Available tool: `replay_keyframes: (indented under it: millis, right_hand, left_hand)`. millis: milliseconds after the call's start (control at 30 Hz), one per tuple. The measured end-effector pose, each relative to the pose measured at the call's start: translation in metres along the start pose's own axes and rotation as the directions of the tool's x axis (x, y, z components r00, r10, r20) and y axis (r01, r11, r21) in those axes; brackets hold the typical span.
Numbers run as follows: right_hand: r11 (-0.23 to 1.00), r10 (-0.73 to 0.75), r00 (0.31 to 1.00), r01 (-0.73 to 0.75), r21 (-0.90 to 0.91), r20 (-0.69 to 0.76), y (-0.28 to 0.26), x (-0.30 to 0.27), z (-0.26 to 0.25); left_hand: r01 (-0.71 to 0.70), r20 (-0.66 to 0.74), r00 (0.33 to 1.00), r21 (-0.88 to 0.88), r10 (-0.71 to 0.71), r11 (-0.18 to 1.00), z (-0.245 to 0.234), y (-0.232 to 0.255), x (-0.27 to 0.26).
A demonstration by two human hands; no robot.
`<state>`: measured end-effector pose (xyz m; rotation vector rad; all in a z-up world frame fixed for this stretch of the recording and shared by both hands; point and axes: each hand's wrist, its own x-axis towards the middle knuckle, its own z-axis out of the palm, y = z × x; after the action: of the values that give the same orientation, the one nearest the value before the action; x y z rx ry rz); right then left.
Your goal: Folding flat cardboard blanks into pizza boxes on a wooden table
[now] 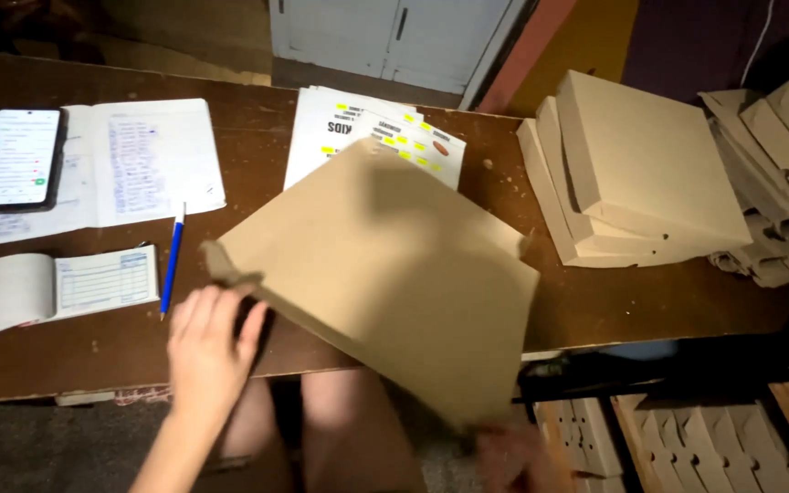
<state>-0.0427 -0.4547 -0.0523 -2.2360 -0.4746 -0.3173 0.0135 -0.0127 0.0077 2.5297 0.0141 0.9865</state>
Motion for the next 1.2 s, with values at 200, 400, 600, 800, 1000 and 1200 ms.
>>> replay_keyframes:
  millis: [200, 400, 600, 800, 1000, 1200]
  right_hand:
    - [0.943, -0.322, 0.925, 0.333, -0.023, 0.2, -0.075, 0.001, 0.125]
    - [0.922, -0.382, 0.766, 0.277, 0.271, 0.516, -0.123, 0.031, 0.202]
    - [0.78, -0.625, 0.739, 0.605, 0.159, 0.251, -0.118, 0.075, 0.139]
    - [0.651, -0.059, 0.81, 0.475, -0.593, 0.584, -0.024, 0.087, 0.064]
    - [0.826, -0.375, 0.846, 0.491, -0.279, 0.378, -0.023, 0.117, 0.033]
    - [0.92, -0.236, 0.887, 0.335, -0.203, 0.397, 0.011, 0.16, 0.049]
  left_hand:
    - [0.021, 0.287, 0.951, -0.436, 0.117, 0.9, 0.007, 0.013, -0.008]
    - [-0.127, 0.338, 0.893, -0.445, 0.297, 0.886, -0.035, 0.007, -0.024]
    - [-0.171, 0.507, 0.825, -0.199, 0.25, 0.965, -0.02, -0.016, -0.067]
    - [-0.315, 0.486, 0.815, -0.087, 0.316, 0.945, -0.013, -0.024, -0.07]
    - [-0.338, 0.444, 0.813, -0.169, 0.378, 0.926, -0.013, -0.03, -0.061]
    - [-0.075, 0.597, 0.796, -0.073, 0.104, 0.995, 0.005, -0.024, -0.03]
